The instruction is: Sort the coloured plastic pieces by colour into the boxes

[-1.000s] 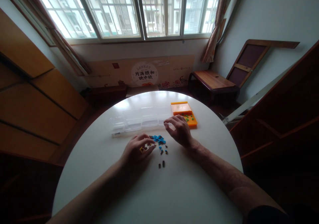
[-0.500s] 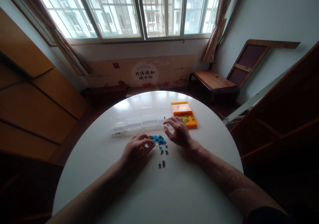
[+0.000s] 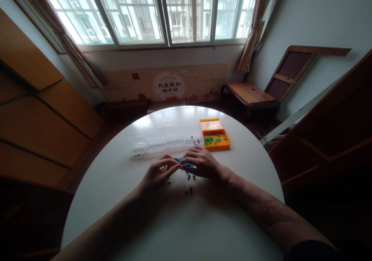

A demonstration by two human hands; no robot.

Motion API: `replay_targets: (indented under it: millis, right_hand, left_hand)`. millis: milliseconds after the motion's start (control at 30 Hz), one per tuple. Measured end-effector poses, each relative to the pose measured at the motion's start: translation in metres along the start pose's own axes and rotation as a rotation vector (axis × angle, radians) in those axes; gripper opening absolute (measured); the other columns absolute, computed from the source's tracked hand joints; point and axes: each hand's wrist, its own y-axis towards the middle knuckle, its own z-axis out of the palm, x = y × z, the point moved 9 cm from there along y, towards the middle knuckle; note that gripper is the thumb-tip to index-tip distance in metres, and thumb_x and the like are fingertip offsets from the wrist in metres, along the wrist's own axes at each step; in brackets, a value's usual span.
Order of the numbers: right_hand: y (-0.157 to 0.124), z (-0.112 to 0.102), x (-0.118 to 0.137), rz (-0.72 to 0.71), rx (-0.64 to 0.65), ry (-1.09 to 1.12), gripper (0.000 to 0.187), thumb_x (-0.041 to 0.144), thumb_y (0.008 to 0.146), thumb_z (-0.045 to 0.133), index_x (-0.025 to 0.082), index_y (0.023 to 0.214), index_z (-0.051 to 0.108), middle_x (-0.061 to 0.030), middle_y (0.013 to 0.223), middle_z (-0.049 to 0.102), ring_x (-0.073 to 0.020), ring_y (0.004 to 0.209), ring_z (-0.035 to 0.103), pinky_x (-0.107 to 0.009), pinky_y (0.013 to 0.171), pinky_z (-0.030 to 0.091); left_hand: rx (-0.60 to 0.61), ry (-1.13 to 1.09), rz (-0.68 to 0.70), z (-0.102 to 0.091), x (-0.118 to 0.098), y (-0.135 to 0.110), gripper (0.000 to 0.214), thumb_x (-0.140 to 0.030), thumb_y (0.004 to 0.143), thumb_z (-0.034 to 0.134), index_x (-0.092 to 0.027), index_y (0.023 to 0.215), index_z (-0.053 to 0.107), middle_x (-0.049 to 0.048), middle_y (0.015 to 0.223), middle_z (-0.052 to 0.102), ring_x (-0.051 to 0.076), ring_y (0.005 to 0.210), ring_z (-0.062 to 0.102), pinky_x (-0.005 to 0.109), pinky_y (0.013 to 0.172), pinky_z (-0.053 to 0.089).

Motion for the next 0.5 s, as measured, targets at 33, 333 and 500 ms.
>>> replay_targets:
  millis: [33,333,500]
  right_hand:
    - [0.0,-0.0005,0.0007,-0.004,-0.002,-0.001,0.006,0.029,0.107,0.071,0.025,0.11,0.074,-0.003,0.098,0.079,-0.0196,0.09,0.072,-0.041,0.1,0.056]
    - [0.0008,-0.003,0.0031,-0.024,-0.045,0.02,0.011,0.026,0.104,0.072,0.025,0.114,0.073,-0.0034,0.099,0.08,-0.0195,0.09,0.073,-0.04,0.096,0.057]
    - [0.0023,-0.0047,0.0046,-0.024,-0.04,0.007,0.007,0.026,0.105,0.073,0.025,0.111,0.075,-0.0032,0.095,0.08,-0.0197,0.088,0.073,-0.039,0.093,0.057]
  left_hand:
    - [-0.001,-0.004,-0.001,0.0002,0.0011,-0.0001,0.024,-0.041,0.101,0.077,-0.019,0.098,0.085,0.0085,0.098,0.074,0.019,0.089,0.071,0.029,0.08,0.057]
    - [-0.015,-0.007,0.005,0.0003,0.0032,-0.001,0.023,-0.041,0.101,0.077,-0.02,0.1,0.087,0.0081,0.096,0.075,0.017,0.085,0.071,0.028,0.077,0.057]
    - [-0.013,0.006,0.022,0.0012,0.0001,-0.0009,0.024,-0.042,0.102,0.076,-0.021,0.1,0.087,0.0084,0.096,0.075,0.018,0.086,0.071,0.029,0.077,0.057]
